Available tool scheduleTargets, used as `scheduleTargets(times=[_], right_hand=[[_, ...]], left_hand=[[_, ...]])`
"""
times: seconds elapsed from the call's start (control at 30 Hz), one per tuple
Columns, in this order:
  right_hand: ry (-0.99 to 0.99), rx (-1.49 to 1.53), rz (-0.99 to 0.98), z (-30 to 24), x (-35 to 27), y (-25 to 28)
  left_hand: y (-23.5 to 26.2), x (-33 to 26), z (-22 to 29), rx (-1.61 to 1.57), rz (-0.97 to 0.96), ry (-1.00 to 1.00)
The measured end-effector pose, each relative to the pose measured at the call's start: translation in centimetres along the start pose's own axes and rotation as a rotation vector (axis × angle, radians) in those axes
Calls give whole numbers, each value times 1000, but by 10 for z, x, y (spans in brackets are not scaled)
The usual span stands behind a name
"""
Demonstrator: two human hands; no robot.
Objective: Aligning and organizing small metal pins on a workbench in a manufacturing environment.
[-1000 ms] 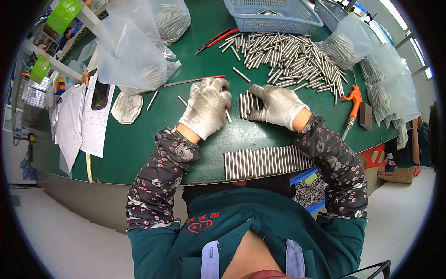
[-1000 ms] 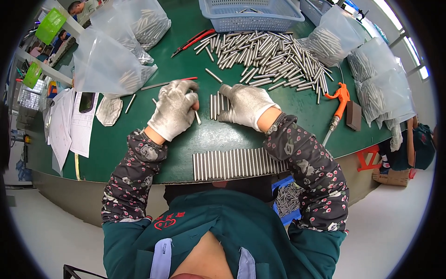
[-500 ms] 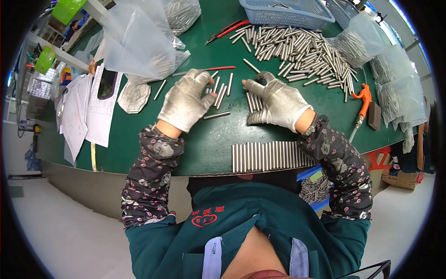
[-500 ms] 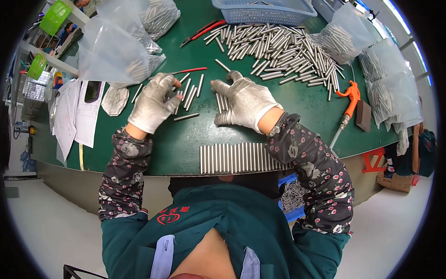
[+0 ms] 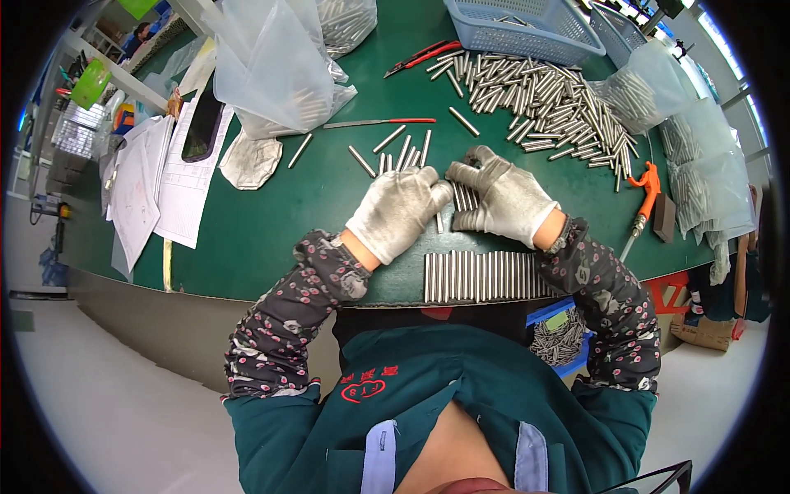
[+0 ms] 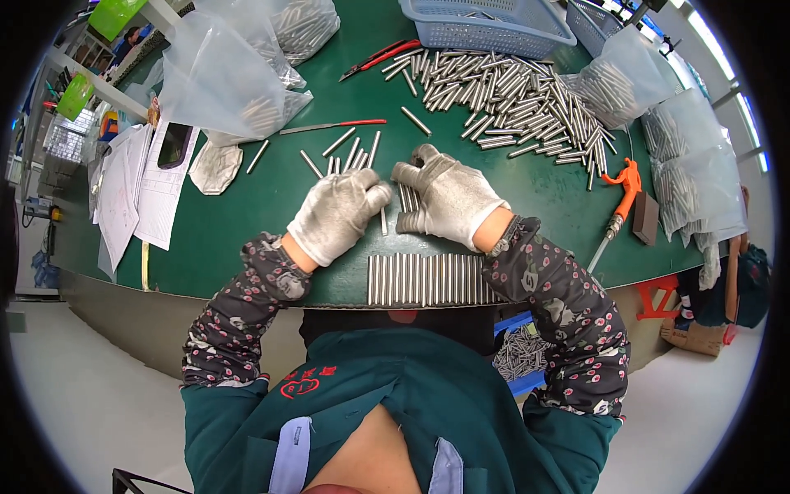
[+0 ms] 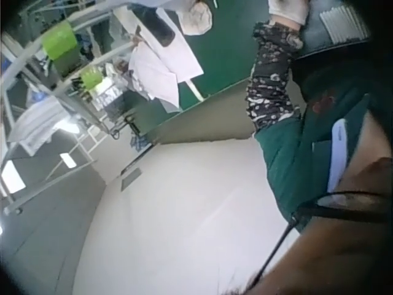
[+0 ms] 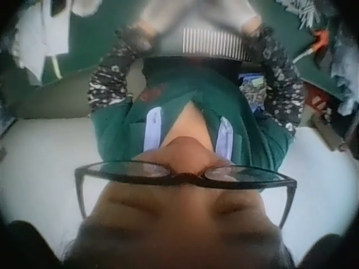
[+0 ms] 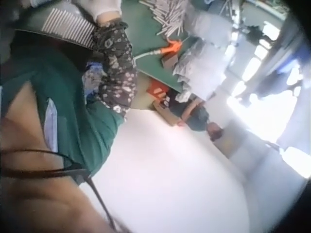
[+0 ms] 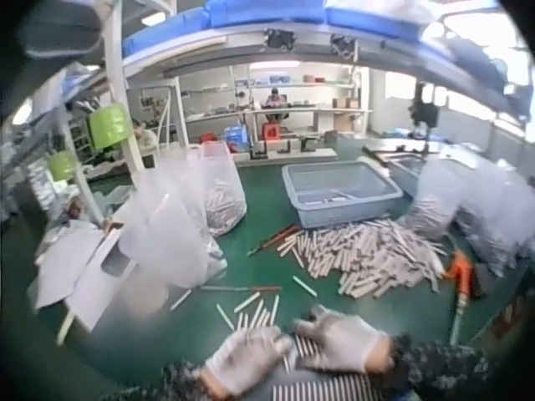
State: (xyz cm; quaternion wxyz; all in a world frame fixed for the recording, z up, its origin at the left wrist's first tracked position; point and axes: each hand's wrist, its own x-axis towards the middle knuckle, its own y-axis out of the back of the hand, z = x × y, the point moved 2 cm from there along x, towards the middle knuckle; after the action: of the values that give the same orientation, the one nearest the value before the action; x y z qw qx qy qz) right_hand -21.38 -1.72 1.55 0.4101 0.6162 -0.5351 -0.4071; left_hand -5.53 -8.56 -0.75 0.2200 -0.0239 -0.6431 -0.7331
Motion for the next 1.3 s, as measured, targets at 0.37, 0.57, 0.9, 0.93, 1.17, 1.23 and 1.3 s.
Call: scheduleTargets(times=[0.37,0.57,0.9,0.93,1.17,1.23,1.3], right_hand=[[-76,-133,-31,-16,0,2],[-22,-166,118,-13,27,21],[374,-587,149,11,77,5],[425,-646,133,12,77,5],[655,-871,230,-10,58,21],[666,-717,143,-14,52,13],[682,-675,101,-13,49,5]], left_hand=[[10,9,-32,-15,5,580],[14,19,-26,37,-171,637],[16,15,-33,-62,-132,595],[18,18,-31,-55,-191,598],[12,15,-37,-111,-119,637],[16,27,-30,-21,-199,540],[20,33,-25,-34,-245,529]])
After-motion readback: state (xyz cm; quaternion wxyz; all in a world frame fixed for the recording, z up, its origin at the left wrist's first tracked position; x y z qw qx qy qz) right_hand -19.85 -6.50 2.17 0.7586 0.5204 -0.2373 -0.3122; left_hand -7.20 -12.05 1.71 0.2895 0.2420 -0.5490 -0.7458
